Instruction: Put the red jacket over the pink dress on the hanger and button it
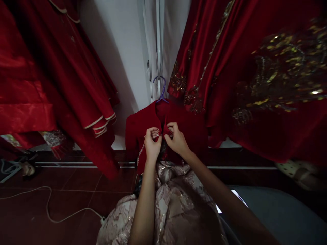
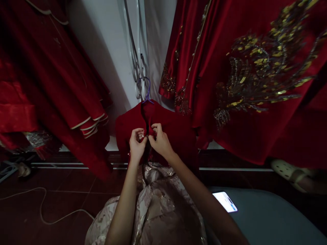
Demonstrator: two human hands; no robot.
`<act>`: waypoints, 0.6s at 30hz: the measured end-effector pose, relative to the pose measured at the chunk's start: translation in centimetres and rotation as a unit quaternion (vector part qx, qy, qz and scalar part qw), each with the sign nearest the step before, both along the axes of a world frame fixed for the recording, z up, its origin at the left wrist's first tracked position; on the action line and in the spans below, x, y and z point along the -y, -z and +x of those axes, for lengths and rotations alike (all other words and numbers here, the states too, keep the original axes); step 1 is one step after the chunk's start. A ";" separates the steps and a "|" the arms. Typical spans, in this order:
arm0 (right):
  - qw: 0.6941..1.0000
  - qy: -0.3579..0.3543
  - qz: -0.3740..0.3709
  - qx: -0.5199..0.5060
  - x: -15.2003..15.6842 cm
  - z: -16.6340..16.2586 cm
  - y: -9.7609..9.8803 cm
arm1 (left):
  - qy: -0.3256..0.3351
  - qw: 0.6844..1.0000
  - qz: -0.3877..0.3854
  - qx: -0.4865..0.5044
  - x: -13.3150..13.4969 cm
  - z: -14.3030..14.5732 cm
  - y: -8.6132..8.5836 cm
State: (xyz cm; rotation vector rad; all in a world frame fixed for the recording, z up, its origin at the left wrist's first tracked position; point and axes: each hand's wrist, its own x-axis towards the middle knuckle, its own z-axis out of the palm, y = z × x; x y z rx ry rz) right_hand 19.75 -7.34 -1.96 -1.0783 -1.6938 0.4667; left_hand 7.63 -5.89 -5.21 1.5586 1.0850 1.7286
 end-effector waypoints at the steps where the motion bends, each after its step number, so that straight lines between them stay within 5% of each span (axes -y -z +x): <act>1: 1.000 0.003 0.003 -0.009 0.1 -0.1 0.2 | 0.002 1.000 -0.007 0.027 0.1 0.2 0.2; 9: 0.989 -0.077 -0.012 -0.124 0.0 0.3 1.6 | 0.027 0.995 -0.027 0.093 0.4 -0.5 0.2; 18: 0.985 -0.080 -0.005 -0.151 -1.0 0.1 1.5 | 0.039 0.999 -0.001 -0.008 1.2 -1.3 -0.5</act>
